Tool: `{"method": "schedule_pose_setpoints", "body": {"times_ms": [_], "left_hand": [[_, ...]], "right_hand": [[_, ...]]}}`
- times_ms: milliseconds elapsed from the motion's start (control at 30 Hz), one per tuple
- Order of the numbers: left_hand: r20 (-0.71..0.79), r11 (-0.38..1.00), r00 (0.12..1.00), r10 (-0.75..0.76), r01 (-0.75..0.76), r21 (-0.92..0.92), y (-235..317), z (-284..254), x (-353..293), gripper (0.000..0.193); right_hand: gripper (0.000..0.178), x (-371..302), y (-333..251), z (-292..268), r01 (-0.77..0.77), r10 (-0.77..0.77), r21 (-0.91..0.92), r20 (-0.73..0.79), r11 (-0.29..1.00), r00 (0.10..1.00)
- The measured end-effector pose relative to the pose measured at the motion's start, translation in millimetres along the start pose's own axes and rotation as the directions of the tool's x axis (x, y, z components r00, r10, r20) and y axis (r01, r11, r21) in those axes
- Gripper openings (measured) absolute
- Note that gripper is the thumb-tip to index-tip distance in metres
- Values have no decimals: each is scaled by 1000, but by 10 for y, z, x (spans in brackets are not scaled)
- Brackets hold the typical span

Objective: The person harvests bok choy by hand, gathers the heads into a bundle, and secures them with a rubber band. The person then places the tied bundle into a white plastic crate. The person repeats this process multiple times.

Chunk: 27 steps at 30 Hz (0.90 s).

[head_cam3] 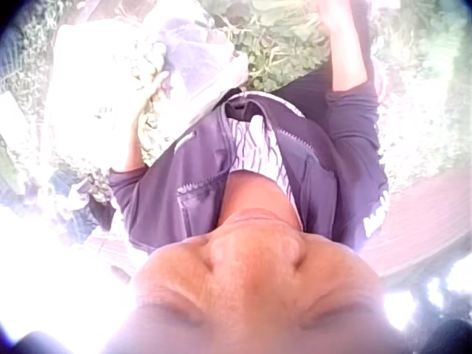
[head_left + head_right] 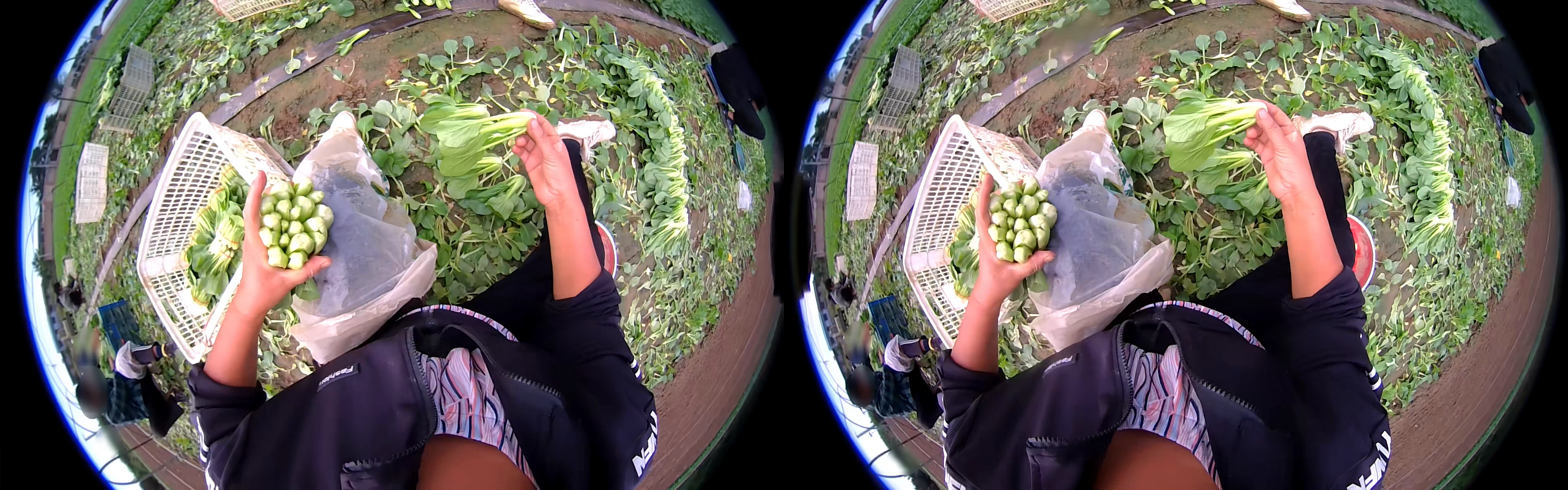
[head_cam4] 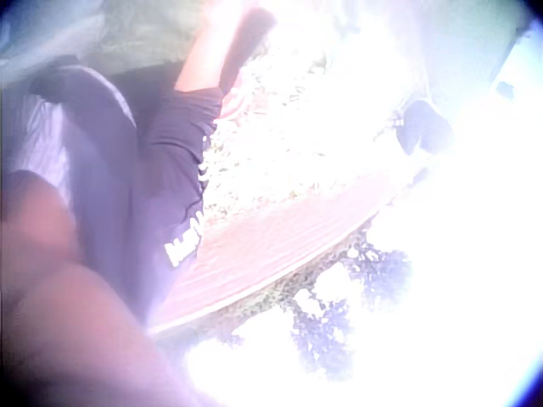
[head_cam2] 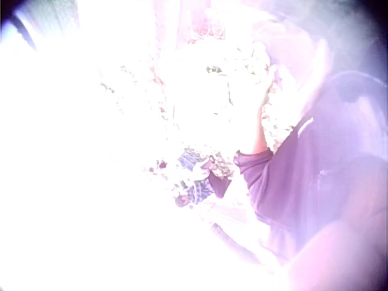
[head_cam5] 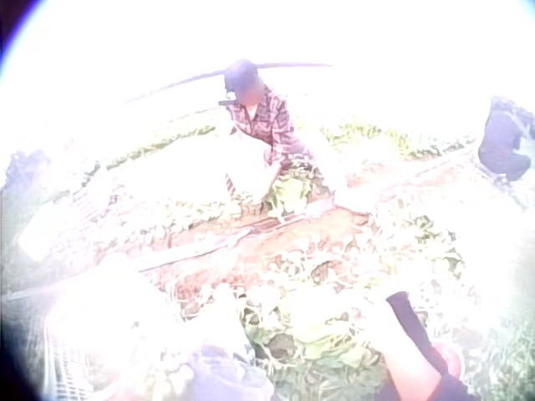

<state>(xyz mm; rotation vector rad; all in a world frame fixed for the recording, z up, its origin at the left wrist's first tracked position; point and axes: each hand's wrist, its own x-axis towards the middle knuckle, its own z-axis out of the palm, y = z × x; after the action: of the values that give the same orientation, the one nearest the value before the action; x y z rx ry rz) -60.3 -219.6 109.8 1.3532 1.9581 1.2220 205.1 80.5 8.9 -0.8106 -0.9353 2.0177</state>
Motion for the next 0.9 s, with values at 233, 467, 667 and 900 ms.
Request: {"method": "schedule_pose_setpoints", "body": {"times_ms": [233,467,667,900], "left_hand": [[97,996,992,83,-80,-29,62,-76,-19,133],[224,973,970,97,-45,-228,48,-202,24,129],[393,987,918,-55,109,-116,271,-298,284,129],[427,949,904,-9,-126,287,312,-285,455,124]], "right_hand": [[27,-1278,350,1366,-273,286,-93,417,958,863],[19,-1492,741,1873,80,34,-225,459,971,888],[22,-1372,849,2033,85,-34,-123,369,989,929],[23,-1354,853,1920,17,-22,15,465,1000,885]]}}
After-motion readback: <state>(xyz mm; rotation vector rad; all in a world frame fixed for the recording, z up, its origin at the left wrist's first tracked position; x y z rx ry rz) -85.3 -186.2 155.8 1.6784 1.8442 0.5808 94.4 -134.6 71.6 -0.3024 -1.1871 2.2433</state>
